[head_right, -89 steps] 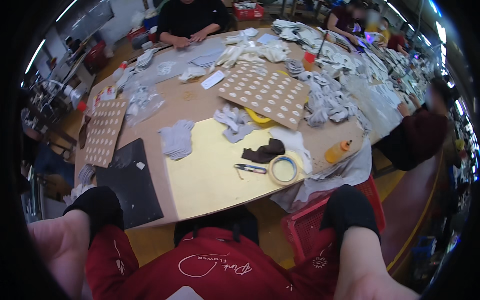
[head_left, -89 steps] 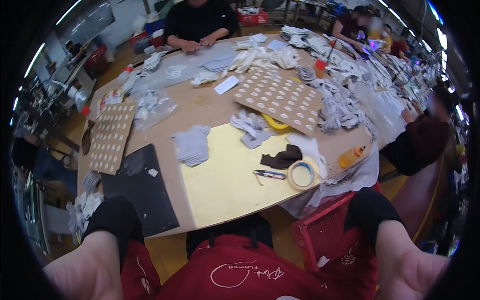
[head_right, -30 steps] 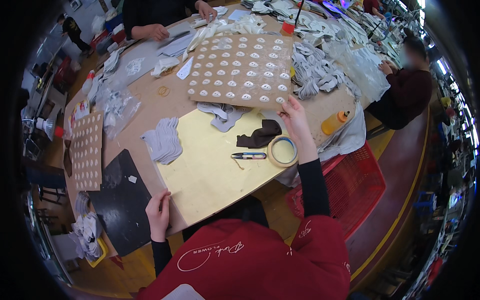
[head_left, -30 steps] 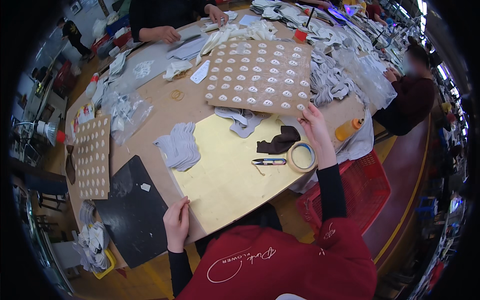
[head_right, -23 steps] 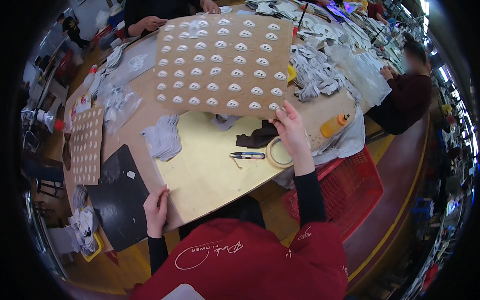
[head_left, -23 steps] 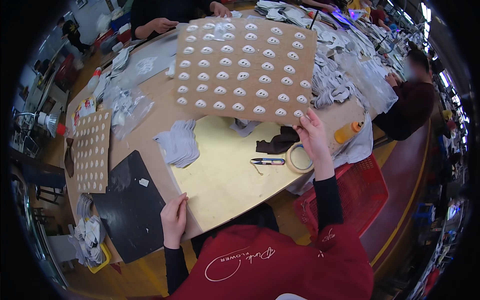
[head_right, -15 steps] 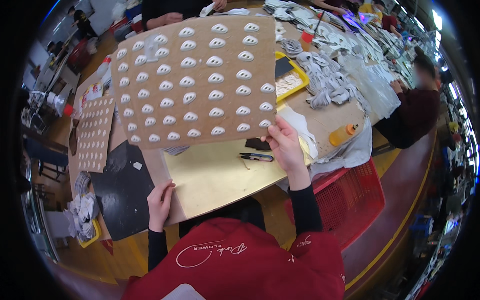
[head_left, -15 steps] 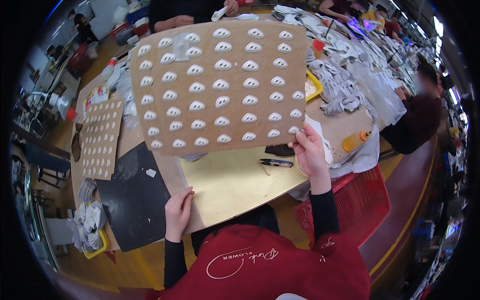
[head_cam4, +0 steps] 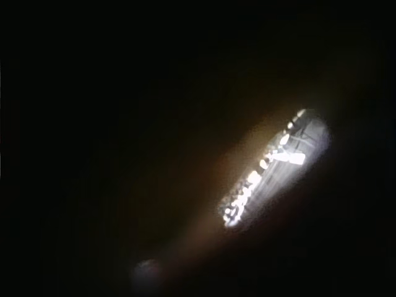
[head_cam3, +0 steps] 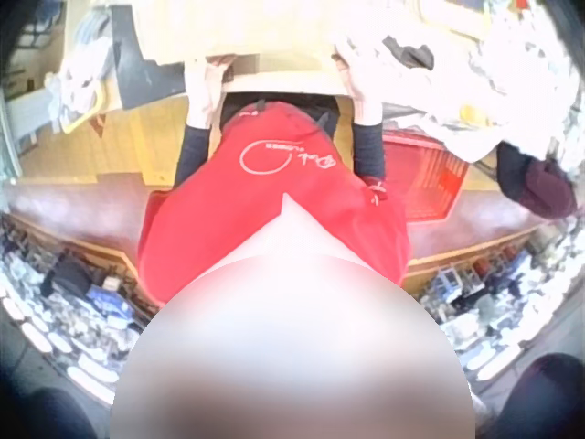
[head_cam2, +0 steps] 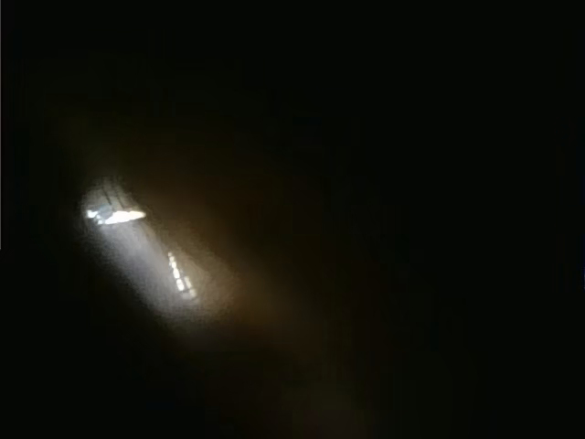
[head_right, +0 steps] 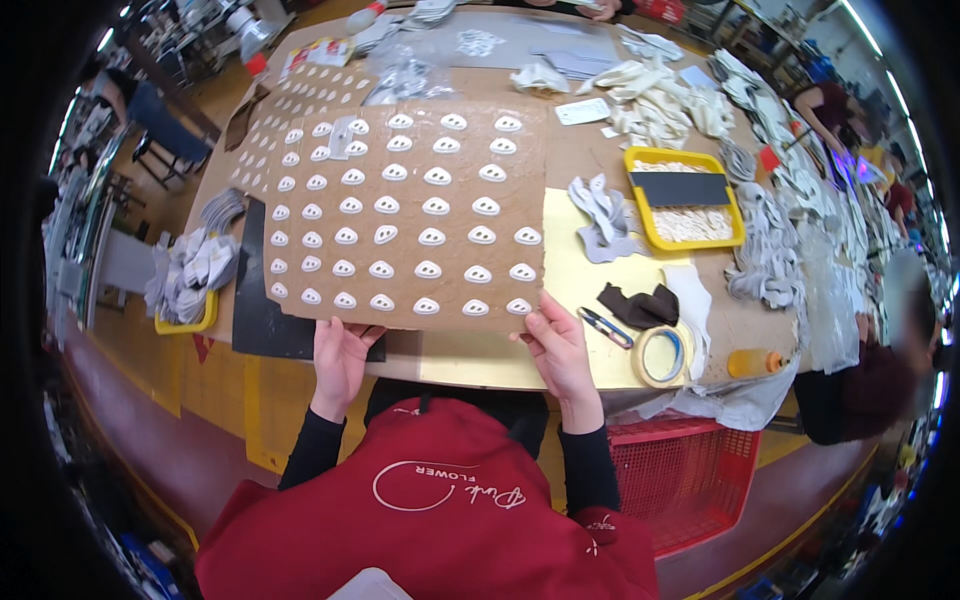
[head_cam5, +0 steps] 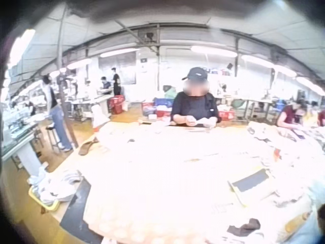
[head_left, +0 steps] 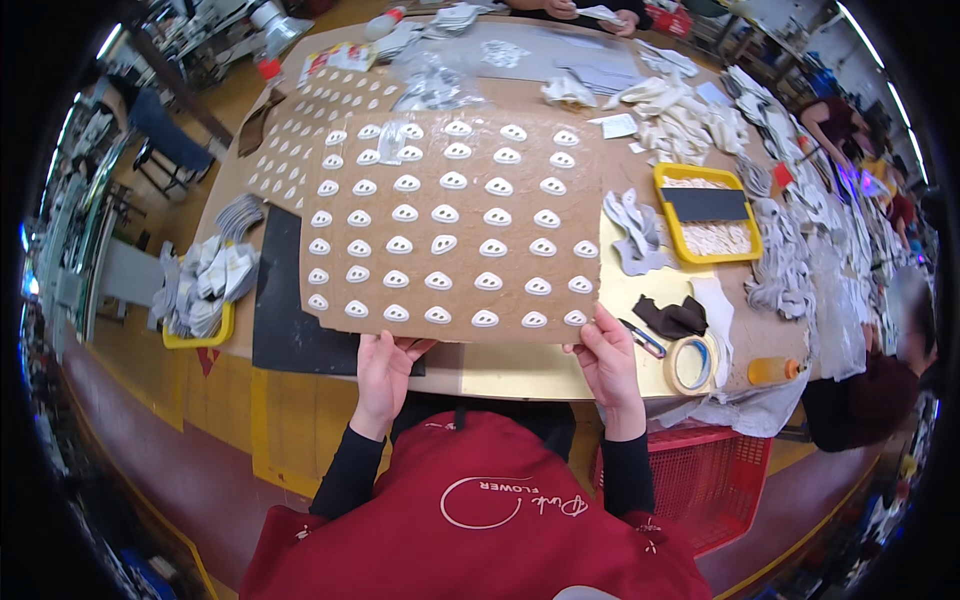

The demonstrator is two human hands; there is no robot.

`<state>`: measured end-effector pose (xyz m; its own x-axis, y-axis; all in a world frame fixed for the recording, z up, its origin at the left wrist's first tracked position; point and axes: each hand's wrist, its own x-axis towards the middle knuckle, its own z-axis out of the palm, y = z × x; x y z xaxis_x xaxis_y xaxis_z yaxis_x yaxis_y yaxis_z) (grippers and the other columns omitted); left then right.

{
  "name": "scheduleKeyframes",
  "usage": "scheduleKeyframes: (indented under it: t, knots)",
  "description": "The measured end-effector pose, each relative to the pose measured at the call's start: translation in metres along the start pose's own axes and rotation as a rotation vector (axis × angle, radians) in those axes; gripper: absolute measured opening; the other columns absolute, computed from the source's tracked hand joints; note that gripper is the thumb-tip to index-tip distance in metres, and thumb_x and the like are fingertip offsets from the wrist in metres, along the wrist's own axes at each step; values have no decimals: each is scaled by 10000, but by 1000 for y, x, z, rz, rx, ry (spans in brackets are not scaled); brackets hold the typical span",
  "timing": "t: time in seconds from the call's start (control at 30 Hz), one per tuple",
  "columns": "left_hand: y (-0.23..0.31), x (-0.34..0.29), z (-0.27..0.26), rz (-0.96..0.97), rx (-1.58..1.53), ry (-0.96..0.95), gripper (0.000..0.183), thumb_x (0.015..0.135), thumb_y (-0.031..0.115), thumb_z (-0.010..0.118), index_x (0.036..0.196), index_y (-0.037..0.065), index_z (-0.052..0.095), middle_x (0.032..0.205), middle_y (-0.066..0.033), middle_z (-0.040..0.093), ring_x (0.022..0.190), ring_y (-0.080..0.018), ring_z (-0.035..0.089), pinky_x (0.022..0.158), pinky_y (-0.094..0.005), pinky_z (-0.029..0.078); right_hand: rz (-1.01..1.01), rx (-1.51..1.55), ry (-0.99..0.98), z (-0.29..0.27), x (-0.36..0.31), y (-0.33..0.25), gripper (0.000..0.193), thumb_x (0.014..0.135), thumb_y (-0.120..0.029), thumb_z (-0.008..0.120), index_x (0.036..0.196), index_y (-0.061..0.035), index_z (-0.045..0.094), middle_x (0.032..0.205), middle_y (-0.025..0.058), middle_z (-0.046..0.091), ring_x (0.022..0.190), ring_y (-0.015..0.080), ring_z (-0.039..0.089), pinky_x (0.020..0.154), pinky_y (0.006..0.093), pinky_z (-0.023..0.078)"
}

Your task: The person applies glue to a cardboard sheet with pre-cut white shapes, then handles a roll of tape and a small gray cutout. They tear off pieces of tape and attach them to the gray cutout on a cluttered worktable.

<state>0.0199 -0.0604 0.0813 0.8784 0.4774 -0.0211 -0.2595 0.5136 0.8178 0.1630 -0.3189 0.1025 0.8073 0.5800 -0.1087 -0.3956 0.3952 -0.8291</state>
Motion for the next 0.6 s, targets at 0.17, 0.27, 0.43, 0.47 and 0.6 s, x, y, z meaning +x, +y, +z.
scheduleKeyframes:
  t: [0.17, 0.27, 0.43, 0.47, 0.6]
  knots:
    - [12, -14, -29, 61, -143, 143, 363, 1058, 236, 437, 1382, 79, 391, 1308, -79, 563, 1130, -199, 602, 940, -380, 528, 115, -73, -125, 14, -1, 30, 515, 981, -46, 553, 1460, 38, 383, 1263, 112, 621, 1118, 160, 599, 961, 300, 479]
    - [17, -22, -52, 87, -180, 190, 322, 1057, 227, 443, 1337, 70, 426, 1275, -76, 578, 1102, -182, 607, 931, -356, 537, 76, -311, -185, 15, 0, 40, 472, 983, -56, 553, 1428, 44, 430, 1210, 122, 651, 1082, 168, 615, 967, 290, 468]
    - [23, -43, -79, 109, -170, 308, 279, 1052, 219, 455, 1278, 56, 466, 1213, -77, 606, 1069, -177, 616, 903, -344, 546, 109, -564, -53, 10, -5, 48, 387, 974, -74, 576, 1346, 23, 532, 1100, 121, 693, 1012, 161, 644, 937, 289, 484]
    - [24, -48, -83, 114, -166, 330, 282, 1050, 221, 459, 1275, 52, 467, 1209, -85, 608, 1064, -185, 620, 905, -356, 547, 90, -619, -29, 7, -7, 51, 370, 970, -74, 582, 1327, 18, 551, 1082, 122, 698, 1002, 159, 648, 927, 290, 492]
    - [26, -67, -96, 147, -152, 356, 284, 1043, 220, 472, 1269, 48, 471, 1203, -94, 612, 1067, -195, 619, 900, -365, 542, -63, -937, -9, -4, -13, 62, 297, 948, -54, 614, 1236, 16, 617, 1046, 129, 709, 979, 158, 663, 871, 287, 521]
